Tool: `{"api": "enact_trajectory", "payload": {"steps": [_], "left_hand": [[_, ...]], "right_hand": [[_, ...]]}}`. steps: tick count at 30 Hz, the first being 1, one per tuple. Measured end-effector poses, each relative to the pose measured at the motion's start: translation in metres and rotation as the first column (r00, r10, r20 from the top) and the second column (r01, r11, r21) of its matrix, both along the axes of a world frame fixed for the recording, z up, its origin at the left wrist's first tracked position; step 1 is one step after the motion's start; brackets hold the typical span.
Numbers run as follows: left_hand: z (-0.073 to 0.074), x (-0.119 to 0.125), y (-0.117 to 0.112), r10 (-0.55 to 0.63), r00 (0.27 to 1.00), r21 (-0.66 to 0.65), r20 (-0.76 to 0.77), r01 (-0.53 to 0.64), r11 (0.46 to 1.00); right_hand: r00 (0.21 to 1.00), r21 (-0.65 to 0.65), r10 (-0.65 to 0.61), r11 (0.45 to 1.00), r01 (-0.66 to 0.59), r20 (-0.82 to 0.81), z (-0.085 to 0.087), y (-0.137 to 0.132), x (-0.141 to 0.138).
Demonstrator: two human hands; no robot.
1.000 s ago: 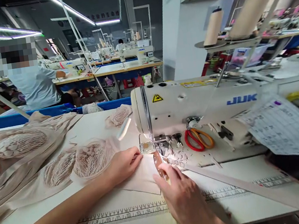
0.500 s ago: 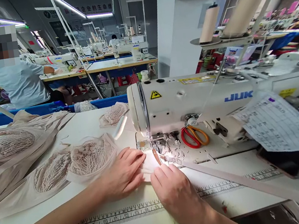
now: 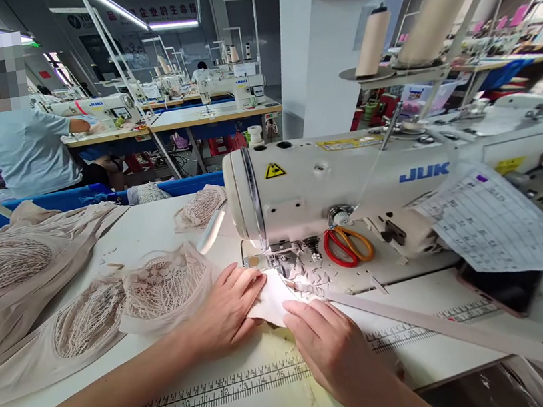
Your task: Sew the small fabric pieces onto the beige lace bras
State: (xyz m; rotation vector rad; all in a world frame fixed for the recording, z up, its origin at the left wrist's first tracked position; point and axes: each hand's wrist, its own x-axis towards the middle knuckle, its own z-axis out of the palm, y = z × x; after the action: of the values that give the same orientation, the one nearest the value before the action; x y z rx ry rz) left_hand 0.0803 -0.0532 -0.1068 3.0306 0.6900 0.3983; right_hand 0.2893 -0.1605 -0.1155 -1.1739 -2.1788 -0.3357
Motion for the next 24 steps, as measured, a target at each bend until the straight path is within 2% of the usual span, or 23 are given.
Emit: {"api": "enact_trajectory", "payload": {"steps": [19, 24], "left_hand": [[0.004, 0.014, 0.006, -0.009, 1.000, 0.069, -0.019, 0.010, 0.998], [0.001, 0.017, 0.016, 0.006, 1.000, 0.089, -0.030, -0.004, 0.996]], "right_hand": [[1.000, 0.015, 0.007, 1.000, -0.008, 0.013, 0.006, 0.002, -0.001], [1.000, -0.007, -0.010, 1.000, 0.010, 0.014, 0.010, 0.009, -0.007]]}}
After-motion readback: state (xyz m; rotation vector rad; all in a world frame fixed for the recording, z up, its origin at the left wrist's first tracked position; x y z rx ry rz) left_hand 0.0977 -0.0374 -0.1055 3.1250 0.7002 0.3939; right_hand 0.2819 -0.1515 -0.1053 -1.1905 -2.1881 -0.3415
